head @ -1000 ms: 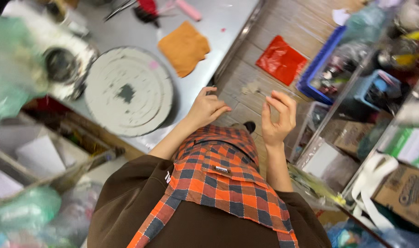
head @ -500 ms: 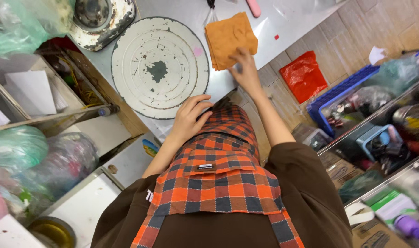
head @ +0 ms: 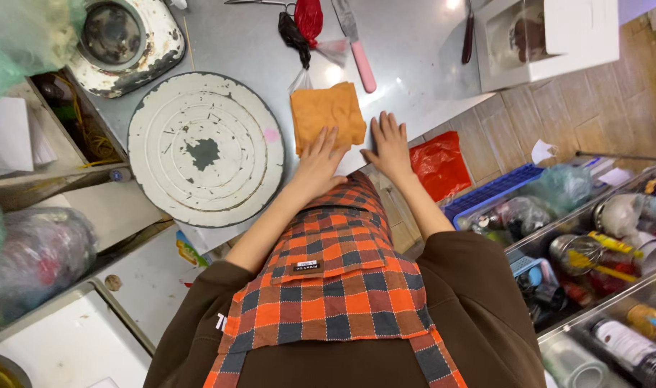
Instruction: The person folds printed paper sheets and places them on a shelf, then wipes a metal countertop with an orange cloth. They handle a red piping bag, a small jar, and a blue tape dispenser, moving items around the workspace. The person uses a knife to scrape residue from the piping bag and continues wiping the surface.
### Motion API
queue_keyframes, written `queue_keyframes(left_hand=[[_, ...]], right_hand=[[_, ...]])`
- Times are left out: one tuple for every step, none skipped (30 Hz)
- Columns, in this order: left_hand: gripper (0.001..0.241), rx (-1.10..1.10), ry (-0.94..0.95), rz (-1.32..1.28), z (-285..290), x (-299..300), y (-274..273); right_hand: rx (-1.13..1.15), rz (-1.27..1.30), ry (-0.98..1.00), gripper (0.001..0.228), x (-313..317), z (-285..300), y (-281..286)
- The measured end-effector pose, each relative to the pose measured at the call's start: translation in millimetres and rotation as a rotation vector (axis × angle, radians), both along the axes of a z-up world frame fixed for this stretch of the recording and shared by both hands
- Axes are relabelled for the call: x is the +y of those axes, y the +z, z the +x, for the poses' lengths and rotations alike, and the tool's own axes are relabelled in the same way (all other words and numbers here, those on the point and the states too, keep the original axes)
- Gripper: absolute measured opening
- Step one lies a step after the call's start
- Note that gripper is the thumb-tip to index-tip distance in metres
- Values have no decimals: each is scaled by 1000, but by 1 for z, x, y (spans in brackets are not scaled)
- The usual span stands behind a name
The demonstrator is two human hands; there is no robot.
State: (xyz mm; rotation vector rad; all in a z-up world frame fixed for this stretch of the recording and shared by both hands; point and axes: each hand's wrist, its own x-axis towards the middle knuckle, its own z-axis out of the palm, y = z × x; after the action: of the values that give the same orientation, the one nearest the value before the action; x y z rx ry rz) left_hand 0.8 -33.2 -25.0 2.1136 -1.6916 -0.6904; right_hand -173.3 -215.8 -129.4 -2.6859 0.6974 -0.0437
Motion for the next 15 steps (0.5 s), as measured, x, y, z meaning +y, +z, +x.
queue_keyframes(left_hand=[[94, -9, 4, 65, -1, -10, -12], [99, -32, 37, 132, -3, -17, -23], [105, -64, 70, 192, -2, -26, -34], [111, -94, 104, 251, 0, -32, -45], [109, -160, 140, 175, 0, -34, -56], [108, -226, 175, 99, 0, -34, -66], [108, -291, 208, 25, -1, -32, -76], [106, -303, 245, 27, -3, -30, -85], [103, -319, 282, 24, -3, -31, -92], [101, -335, 319, 21, 0, -31, -98], [97, -335, 340, 42, 2, -31, -105], [94, -334, 360, 63, 6, -33, -110], [91, -331, 380, 86, 9, -34, -115], [88, -363, 388, 106, 12, -34, -119], [86, -395, 396, 121, 15, -36, -121]], right_hand=[[-8, -8, 30, 89, 3, 1, 2], [0, -23, 50, 88, 3, 3, 4], [-1, -46, 69, 87, 0, 7, 6], [-2, -69, 88, 86, -6, 12, 9], [7, -58, 92, 88, -11, 17, 11], [17, -48, 95, 90, -19, 23, 12], [28, -36, 97, 92, -25, 27, 13], [35, -5, 117, 91, -30, 30, 14], [38, 22, 135, 90, -39, 35, 16], [40, 49, 154, 89, -46, 41, 19], [-16, 125, 143, 76, -54, 43, 20], [-72, 202, 132, 63, -66, 43, 21], [-125, 281, 120, 51, -77, 42, 23], [-183, 200, 19, 45, -89, 40, 25], [-242, 115, -82, 40, -100, 38, 27]])
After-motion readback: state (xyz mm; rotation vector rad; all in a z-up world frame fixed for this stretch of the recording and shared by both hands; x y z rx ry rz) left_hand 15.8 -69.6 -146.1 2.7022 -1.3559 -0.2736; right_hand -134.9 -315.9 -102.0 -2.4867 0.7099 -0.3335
